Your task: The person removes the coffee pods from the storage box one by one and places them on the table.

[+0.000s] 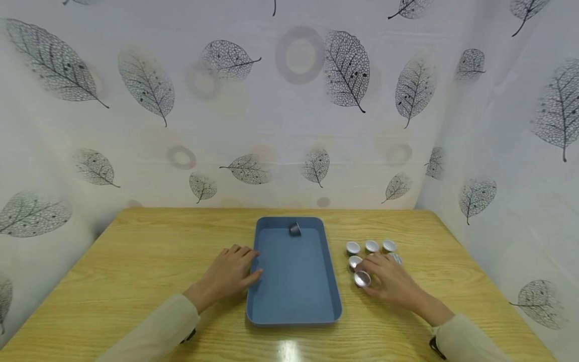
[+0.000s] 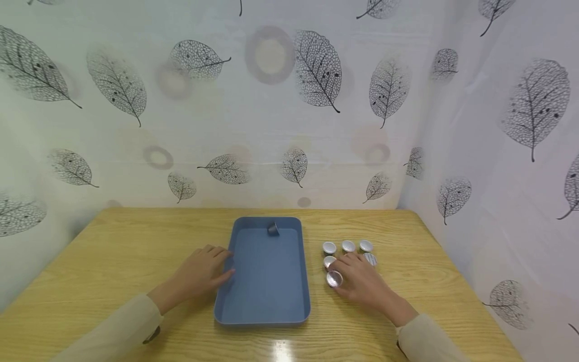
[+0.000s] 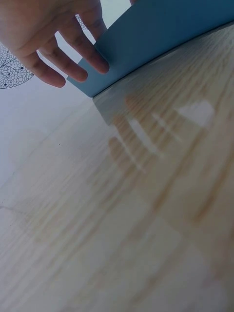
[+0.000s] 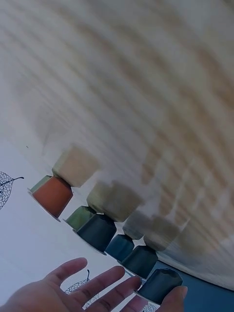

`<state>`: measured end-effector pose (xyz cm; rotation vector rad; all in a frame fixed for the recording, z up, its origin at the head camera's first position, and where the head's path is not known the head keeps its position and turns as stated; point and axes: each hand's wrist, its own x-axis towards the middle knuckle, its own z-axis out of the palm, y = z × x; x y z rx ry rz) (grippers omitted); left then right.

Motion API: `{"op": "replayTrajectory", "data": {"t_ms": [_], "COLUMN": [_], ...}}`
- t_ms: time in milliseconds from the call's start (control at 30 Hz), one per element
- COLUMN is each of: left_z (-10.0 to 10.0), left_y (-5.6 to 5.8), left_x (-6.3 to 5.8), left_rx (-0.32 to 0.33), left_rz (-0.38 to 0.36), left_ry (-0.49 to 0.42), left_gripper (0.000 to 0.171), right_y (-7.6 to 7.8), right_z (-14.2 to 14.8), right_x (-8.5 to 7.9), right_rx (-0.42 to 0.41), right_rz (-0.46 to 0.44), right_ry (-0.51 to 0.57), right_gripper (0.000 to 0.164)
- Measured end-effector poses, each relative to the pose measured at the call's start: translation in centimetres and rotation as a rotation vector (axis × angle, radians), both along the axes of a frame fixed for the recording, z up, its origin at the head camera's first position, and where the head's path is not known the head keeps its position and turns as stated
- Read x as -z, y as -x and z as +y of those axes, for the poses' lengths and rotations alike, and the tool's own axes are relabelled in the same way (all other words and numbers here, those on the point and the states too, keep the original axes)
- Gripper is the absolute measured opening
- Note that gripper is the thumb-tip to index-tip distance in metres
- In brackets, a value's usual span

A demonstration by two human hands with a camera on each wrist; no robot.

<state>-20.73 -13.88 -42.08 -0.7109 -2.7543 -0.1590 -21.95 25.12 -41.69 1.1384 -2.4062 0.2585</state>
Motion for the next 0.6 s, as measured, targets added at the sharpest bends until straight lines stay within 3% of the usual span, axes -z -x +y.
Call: {"op": "replayTrajectory", "data": {"t_ms": [600], "left_z": [-0.03], "left_y": [-0.07], "left_x": [-0.09], "left_rx": [0.011], "left_rz": [0.026], "left_ry": [0.007], "left_gripper": [0.045], "right_y": [-0.17], "right_z": [0.11], "right_x": [0.38], "right_rx": [0.002], "right_rz": [0.007], "right_ry": [-0.043], "right_gripper": [0.041]}}
